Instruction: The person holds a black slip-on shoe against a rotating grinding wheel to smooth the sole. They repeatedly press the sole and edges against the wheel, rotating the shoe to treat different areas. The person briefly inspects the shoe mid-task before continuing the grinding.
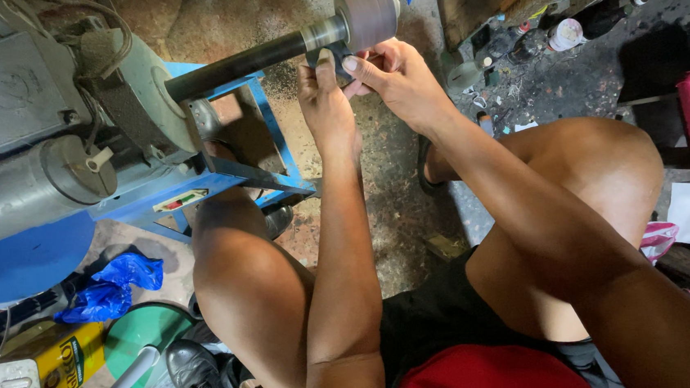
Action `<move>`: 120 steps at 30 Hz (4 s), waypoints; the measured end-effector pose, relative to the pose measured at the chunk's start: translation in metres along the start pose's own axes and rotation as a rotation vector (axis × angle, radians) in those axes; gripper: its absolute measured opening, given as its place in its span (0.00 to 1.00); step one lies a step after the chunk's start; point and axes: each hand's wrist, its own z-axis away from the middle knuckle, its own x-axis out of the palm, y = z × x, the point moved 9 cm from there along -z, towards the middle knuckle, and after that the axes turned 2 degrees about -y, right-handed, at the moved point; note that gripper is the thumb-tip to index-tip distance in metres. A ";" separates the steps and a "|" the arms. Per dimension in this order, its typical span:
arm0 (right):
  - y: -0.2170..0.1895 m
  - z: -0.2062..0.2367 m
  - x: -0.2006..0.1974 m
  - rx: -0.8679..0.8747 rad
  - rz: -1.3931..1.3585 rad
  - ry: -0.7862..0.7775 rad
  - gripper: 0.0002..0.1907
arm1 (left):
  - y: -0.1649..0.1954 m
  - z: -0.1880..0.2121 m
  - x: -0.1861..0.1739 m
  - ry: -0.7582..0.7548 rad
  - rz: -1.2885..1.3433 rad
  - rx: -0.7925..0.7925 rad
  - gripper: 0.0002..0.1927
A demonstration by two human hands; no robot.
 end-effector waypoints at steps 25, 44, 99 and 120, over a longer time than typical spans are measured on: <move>0.006 0.011 -0.006 -0.046 -0.020 -0.037 0.12 | -0.004 0.008 -0.002 -0.062 0.005 0.047 0.09; -0.002 0.004 0.002 0.002 0.011 0.023 0.12 | -0.010 -0.001 -0.007 0.002 -0.052 -0.011 0.13; 0.007 0.021 -0.002 -0.086 -0.091 -0.037 0.17 | 0.021 0.029 0.000 -0.127 -0.189 0.178 0.08; 0.005 0.008 0.004 0.029 -0.002 0.003 0.14 | 0.001 0.002 -0.006 -0.037 -0.006 0.054 0.12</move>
